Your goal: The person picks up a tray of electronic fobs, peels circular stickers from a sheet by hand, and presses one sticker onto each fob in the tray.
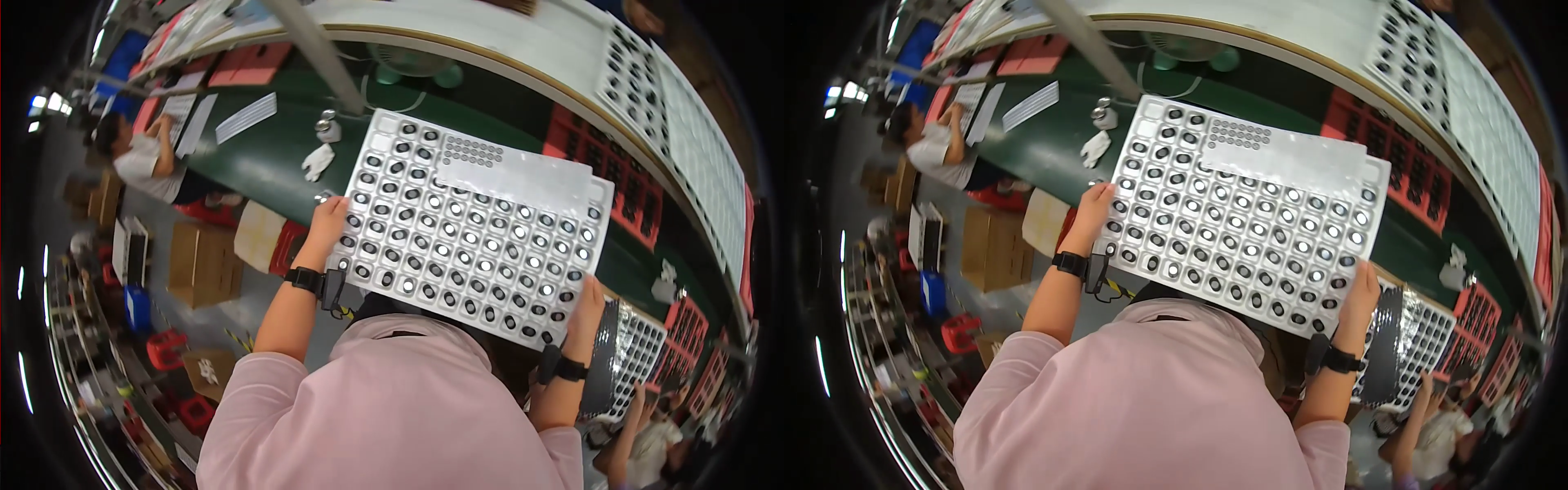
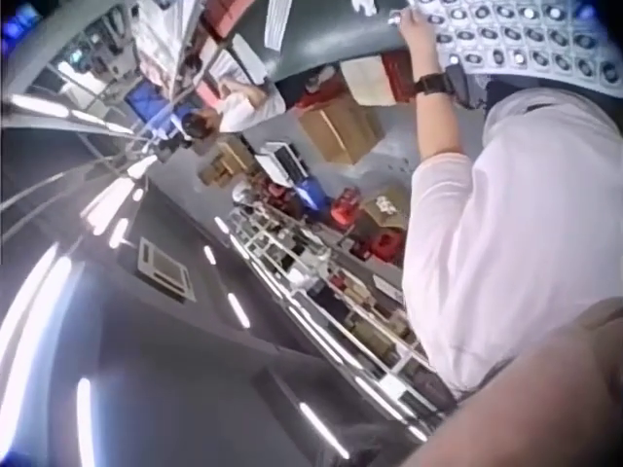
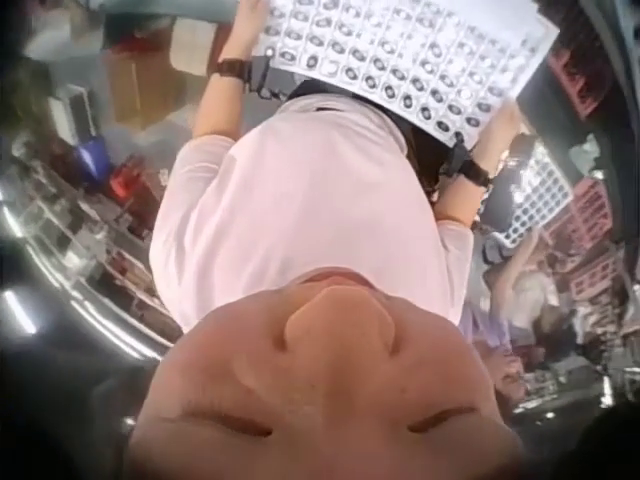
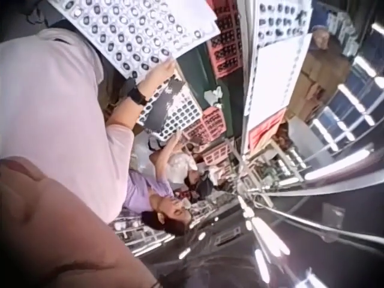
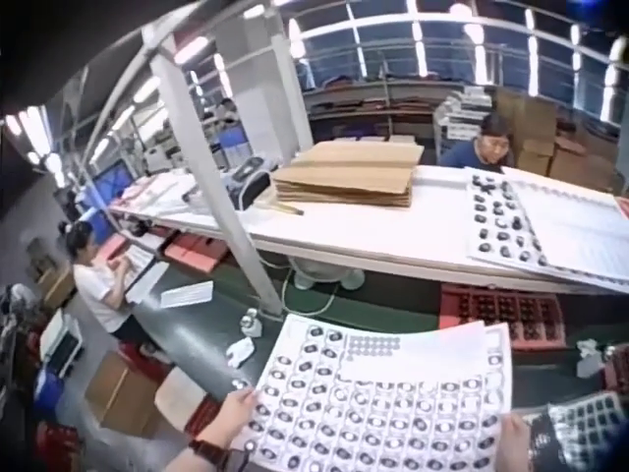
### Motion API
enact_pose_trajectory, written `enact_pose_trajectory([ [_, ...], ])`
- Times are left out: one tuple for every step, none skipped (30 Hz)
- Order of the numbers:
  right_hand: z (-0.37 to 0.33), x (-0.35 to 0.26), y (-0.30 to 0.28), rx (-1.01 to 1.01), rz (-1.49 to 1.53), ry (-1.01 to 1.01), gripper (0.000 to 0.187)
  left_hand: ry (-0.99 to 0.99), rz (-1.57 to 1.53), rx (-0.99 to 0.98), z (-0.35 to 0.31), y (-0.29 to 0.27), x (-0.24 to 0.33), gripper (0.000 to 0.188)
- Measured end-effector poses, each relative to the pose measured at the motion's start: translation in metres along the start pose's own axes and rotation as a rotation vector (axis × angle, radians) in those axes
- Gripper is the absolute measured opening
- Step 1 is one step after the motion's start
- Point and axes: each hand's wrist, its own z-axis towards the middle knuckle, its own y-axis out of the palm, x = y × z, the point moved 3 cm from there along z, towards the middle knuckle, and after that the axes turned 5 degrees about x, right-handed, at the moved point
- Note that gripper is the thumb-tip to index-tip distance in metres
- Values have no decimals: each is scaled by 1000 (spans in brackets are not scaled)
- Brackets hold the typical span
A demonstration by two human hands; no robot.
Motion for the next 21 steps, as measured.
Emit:
enact_pose_trajectory([
  [-5, -1, -11, 15, 28, 3, 32, 32, 4, -27, 0, 4, 12, 29],
  [-10, -2, -22, 30, 54, 9, 32, 51, 11, -16, -1, 9, 23, 29],
  [-10, -6, -21, 30, 60, 10, 32, 35, -8, -25, -1, 10, 25, 29],
  [-8, -8, -17, 10, 57, 5, 32, 13, -26, -33, 1, 12, 21, 29],
  [-7, -10, -14, 19, 95, 46, 31, -7, -44, -44, 3, 11, 18, 29],
  [-11, -11, -14, 42, 131, 93, 31, -11, -46, -40, 4, 10, 14, 29],
  [-13, -11, -12, 68, 169, 139, 31, -4, -37, -44, 5, 9, 12, 29],
  [-14, -11, -9, 67, 167, 138, 31, 4, -27, -50, 5, 8, 10, 29],
  [-15, -13, -10, 60, 162, 140, 30, 14, -20, -66, 5, 12, 11, 29],
  [-15, -16, -11, 53, 158, 140, 30, 16, -24, -77, 5, 14, 13, 29],
  [-16, -19, -12, 48, 153, 139, 30, 14, -46, -69, 5, 14, 14, 30],
  [-18, -23, -17, 75, 150, 131, 30, 18, -72, -75, 5, 16, 18, 30],
  [-18, -25, -16, 55, 128, 127, 30, 20, -97, -79, 5, 16, 22, 30],
  [-17, -27, -14, 36, 105, 120, 30, 27, -106, -104, 4, 14, 27, 30],
  [-19, -30, -16, 24, 75, 118, 30, 43, -65, -102, 0, 12, 36, 31],
  [-21, -33, -16, 48, 65, 114, 30, 59, -23, -91, -3, 5, 38, 31],
  [-24, -35, -11, 9, 113, 128, 30, 71, 4, -94, 2, -2, 24, 31],
  [-24, -34, -2, -40, 168, 136, 29, 90, 32, -86, 10, -12, 11, 30],
  [-22, -28, -1, -16, 164, 125, 29, 99, 20, -108, 13, -9, 8, 30],
  [-18, -22, 0, -25, 174, 131, 29, 64, -39, -120, 14, -8, 4, 30],
  [-15, -15, 4, -43, 187, 141, 29, 26, -93, -123, 14, -9, 2, 30],
])
